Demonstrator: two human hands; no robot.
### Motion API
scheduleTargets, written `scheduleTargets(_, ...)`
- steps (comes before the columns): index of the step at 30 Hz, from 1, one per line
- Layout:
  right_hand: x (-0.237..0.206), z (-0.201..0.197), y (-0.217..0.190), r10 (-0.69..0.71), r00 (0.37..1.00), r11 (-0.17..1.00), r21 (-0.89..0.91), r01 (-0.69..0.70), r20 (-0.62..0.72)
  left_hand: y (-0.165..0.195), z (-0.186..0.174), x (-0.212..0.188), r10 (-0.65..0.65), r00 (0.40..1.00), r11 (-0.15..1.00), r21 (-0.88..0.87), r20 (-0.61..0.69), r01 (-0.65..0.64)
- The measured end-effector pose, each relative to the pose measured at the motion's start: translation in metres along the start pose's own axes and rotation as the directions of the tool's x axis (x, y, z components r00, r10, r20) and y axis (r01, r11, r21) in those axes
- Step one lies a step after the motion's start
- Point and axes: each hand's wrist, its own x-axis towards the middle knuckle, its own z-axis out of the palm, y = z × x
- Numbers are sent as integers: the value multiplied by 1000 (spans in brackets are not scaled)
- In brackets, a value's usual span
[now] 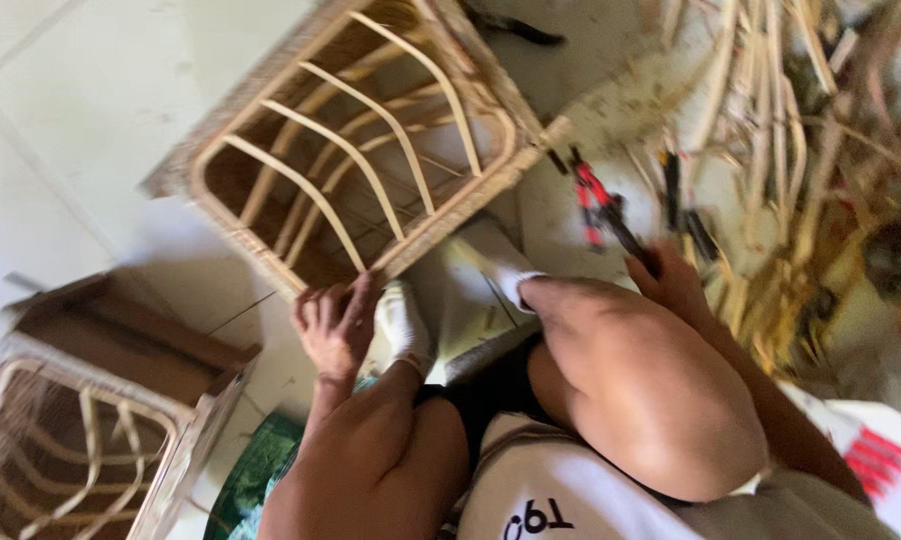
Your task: The person inserts thin wooden strips into a rectangular basket frame, tapping them into place with a hammer and pliers. The person then applies glue along the frame edges to secure the strips.
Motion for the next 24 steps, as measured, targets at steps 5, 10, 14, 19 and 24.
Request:
scheduleTargets(5,-25,58,155,222,975,971,91,-221,2,9,-9,-5,-36,998,995,-93,-47,32)
scheduleTargets(10,-11,48,140,455,890,856,262,-445,25,11,-11,0,-37,999,997,-64,-16,35)
scheduleTargets(14,14,27,94,377,924,776,524,-351,60,10,-7,-4,-60,998,996,-67,-24,58)
scheduleTargets(19,56,38,60,0,999,872,489,-25,51,11,-6,-6,-47,998,997,-63,-30,45)
scheduleTargets(24,104,50,49,-23,993,925,380,-23,117,11,-9,4,-51,999,997,-63,-14,50)
